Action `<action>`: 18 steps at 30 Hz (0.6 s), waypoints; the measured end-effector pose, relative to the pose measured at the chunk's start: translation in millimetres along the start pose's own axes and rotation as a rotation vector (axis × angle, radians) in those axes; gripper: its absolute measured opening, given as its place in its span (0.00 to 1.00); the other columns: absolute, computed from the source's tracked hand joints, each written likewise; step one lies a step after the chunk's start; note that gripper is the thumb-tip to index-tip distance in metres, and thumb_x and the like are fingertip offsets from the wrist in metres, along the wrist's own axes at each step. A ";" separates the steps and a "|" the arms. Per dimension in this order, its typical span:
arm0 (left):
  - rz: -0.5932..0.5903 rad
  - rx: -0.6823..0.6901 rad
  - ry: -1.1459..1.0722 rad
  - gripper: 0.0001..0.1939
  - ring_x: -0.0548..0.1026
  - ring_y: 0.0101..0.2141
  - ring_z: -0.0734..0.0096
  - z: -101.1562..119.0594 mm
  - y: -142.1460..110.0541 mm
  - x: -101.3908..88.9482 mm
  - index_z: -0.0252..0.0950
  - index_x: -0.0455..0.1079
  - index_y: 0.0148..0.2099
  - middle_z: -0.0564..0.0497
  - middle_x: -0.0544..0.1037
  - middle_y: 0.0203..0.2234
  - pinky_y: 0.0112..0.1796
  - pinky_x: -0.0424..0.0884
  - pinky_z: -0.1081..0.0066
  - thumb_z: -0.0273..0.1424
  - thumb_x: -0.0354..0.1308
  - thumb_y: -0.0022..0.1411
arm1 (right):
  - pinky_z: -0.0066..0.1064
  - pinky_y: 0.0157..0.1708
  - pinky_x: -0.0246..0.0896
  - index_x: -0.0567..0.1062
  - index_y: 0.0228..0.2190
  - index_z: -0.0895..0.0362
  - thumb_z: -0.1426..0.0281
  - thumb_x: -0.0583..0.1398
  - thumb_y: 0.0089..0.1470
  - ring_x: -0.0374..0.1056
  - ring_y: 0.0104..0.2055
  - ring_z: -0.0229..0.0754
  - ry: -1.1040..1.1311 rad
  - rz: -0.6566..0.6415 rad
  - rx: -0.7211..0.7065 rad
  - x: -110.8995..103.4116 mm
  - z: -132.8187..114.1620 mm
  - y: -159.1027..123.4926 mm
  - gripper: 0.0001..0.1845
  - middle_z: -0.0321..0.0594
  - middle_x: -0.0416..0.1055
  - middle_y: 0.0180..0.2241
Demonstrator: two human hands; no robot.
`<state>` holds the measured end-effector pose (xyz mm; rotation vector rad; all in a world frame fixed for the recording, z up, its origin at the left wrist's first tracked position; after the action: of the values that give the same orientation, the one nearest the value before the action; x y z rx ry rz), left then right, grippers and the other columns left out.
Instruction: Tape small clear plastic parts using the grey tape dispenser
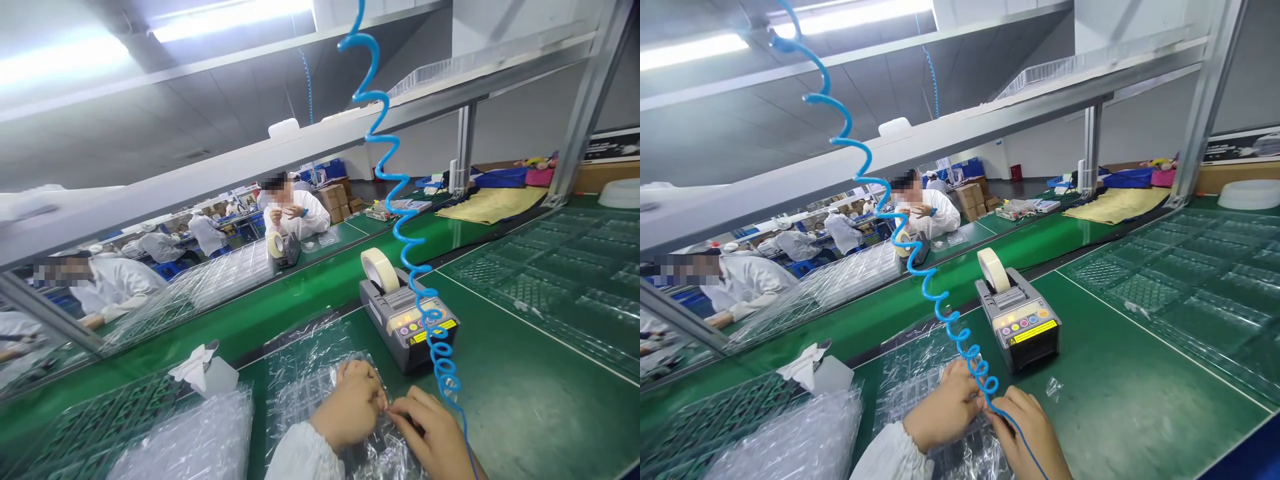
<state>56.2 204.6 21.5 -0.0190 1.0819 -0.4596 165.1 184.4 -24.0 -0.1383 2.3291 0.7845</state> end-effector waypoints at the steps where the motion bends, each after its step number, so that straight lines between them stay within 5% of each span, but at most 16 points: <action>1: -0.002 0.000 0.001 0.08 0.60 0.48 0.65 1.0 -0.6 -0.6 0.37 0.68 0.29 0.50 0.69 0.41 0.55 0.44 0.56 0.24 0.48 0.55 | 0.28 0.26 0.58 0.73 0.27 0.53 0.69 0.52 0.57 0.64 0.26 0.39 -0.035 0.020 -0.036 0.0 -1.5 -1.3 0.12 0.36 0.66 0.23; 8: -0.013 -0.031 0.014 0.08 0.61 0.47 0.65 4.4 -4.0 -4.6 0.36 0.68 0.31 0.50 0.68 0.42 0.55 0.46 0.57 0.24 0.47 0.56 | 0.28 0.24 0.58 0.71 0.27 0.53 0.71 0.51 0.57 0.63 0.24 0.39 -0.115 0.030 -0.135 0.9 -8.1 -4.8 0.11 0.36 0.65 0.23; 18: 0.007 0.029 0.122 0.09 0.61 0.45 0.64 -2.8 0.5 -2.4 0.37 0.67 0.34 0.49 0.67 0.41 0.52 0.49 0.57 0.23 0.46 0.57 | 0.31 0.24 0.64 0.71 0.23 0.49 0.74 0.55 0.49 0.68 0.28 0.43 0.071 -0.186 -0.151 3.4 -17.2 -13.4 0.09 0.39 0.69 0.24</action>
<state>53.1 206.6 22.0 0.0385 1.1944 -0.4748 156.8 164.1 -22.6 -0.4483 2.2816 0.8724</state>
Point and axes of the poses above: each hand's wrist, its own y-axis towards the middle knuckle, its own x-axis out of the palm, z = x × y, the point moved 6 cm from there along y, towards the middle knuckle
